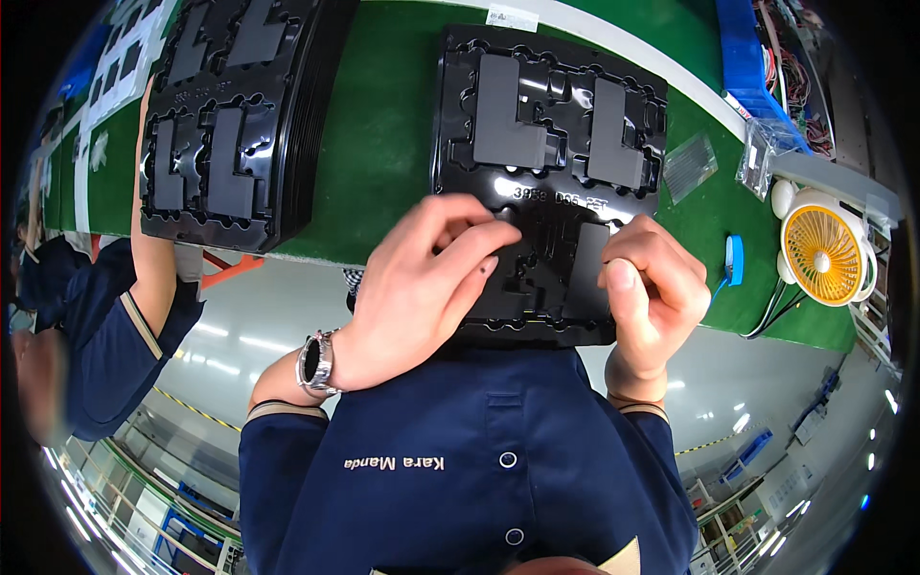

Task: Placing small mesh filters into plastic housing slots on an assembly line.

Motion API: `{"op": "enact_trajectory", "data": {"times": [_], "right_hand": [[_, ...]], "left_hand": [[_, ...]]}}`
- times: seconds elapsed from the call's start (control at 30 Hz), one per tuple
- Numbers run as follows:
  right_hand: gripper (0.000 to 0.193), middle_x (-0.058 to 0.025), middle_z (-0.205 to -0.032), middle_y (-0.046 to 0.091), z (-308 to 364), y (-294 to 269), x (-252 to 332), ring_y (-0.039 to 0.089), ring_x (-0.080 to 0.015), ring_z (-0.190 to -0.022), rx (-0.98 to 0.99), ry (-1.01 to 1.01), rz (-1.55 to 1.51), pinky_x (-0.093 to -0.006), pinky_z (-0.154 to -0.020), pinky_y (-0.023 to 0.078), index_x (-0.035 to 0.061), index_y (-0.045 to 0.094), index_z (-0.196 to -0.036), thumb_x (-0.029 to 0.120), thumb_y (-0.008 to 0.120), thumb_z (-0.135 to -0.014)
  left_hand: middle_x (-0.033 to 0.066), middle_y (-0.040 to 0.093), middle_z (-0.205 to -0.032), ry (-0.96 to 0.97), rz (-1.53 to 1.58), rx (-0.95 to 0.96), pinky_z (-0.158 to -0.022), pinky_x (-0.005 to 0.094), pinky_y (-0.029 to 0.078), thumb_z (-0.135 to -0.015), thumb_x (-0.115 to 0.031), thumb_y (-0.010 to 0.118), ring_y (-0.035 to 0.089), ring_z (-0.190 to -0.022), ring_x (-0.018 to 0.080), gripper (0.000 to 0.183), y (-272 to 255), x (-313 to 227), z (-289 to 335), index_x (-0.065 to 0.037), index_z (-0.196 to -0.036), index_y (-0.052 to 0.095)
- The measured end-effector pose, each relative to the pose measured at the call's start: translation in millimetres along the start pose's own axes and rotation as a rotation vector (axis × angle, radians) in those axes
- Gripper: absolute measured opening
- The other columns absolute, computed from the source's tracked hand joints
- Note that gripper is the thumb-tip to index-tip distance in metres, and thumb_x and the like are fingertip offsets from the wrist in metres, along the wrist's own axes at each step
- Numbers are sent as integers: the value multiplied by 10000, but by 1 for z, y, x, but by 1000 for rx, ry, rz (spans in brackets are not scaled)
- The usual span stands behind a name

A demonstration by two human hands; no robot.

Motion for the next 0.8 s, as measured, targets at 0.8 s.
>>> {"op": "enact_trajectory", "data": {"times": [0.8], "right_hand": [[48, -51, -665, 577, -7, 37, -20, 510, -133, -532, 218, 246, -23, -279, -499, 387, -2, 650, -804, 31, 641, -838]], "left_hand": [[60, 648, -996, -421, 988, 148, -794, 265, 520, -906, -55, 642, 639, -902, 119, 204, 6, 21, -18, 12, -1092, 588]]}}
Point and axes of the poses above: each hand's wrist, its own z-axis away from the middle knuckle, its own y-axis out of the palm, x = y × z, the point moved 5 cm from there along -z, towards the middle knuckle
